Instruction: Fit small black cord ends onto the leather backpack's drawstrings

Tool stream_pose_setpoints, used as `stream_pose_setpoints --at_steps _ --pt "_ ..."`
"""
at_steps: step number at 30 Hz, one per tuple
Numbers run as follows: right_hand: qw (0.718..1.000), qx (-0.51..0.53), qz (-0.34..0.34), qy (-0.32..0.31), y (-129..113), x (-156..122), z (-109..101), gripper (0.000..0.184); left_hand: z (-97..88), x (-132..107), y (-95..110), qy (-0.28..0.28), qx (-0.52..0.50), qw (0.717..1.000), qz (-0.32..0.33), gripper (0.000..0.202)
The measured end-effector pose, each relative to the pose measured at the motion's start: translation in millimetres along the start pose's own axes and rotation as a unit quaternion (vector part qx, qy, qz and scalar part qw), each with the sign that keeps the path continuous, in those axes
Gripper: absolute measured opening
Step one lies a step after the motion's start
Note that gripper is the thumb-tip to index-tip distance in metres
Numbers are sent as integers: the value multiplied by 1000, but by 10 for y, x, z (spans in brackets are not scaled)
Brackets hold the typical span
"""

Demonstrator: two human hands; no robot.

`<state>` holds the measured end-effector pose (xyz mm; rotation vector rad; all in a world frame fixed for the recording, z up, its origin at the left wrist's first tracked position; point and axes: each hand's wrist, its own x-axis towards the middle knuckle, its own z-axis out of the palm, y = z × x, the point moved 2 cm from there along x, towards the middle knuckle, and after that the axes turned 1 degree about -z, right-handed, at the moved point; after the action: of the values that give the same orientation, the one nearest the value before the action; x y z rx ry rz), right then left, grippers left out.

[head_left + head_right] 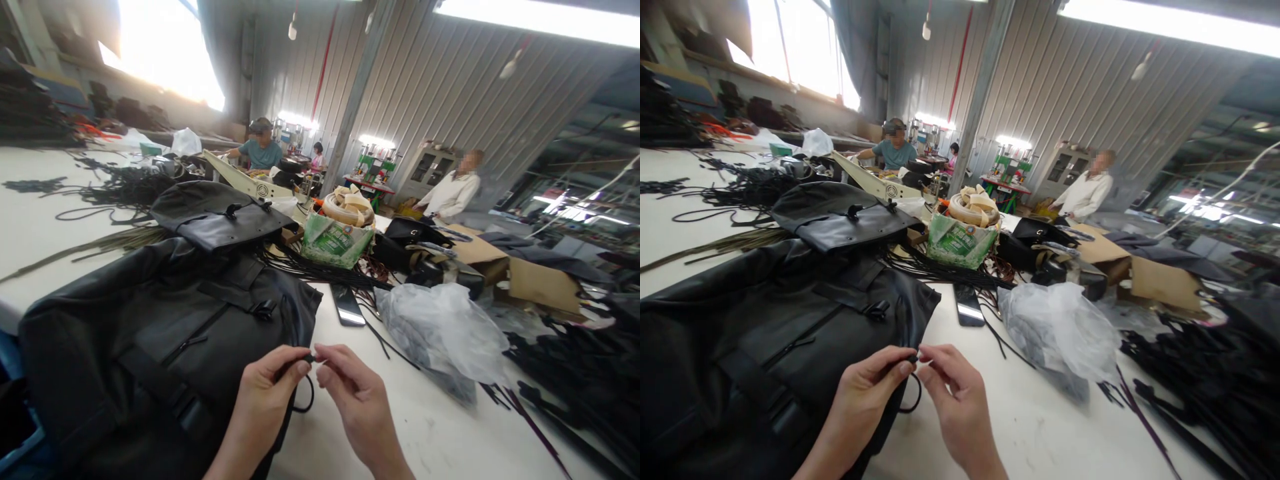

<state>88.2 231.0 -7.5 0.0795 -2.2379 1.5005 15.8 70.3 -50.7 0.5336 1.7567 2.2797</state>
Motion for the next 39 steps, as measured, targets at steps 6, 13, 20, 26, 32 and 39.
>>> stream_pose_setpoints --at_steps 6,13,20,26,32,39 --pt "996 -19 -80 -23 -98 166 69 15 13 -20 62 -31 29 997 59 30" --pt "998 -40 -21 -53 -172 169 -68 12 48 -23 29 -29 69 992 106 25" --pt "995 -50 60 -63 -187 162 -24 34 80 -34 16 -20 119 982 147 26" --pt "998 61 31 6 -215 242 -99 33 70 -40 48 4 140 978 154 26" --pt "990 140 10 -23 -414 404 -42 28 63 -25 10 7 121 980 156 24" --pt "977 191 56 -73 -439 707 204 30 40 -23 29 2 66 993 94 33"
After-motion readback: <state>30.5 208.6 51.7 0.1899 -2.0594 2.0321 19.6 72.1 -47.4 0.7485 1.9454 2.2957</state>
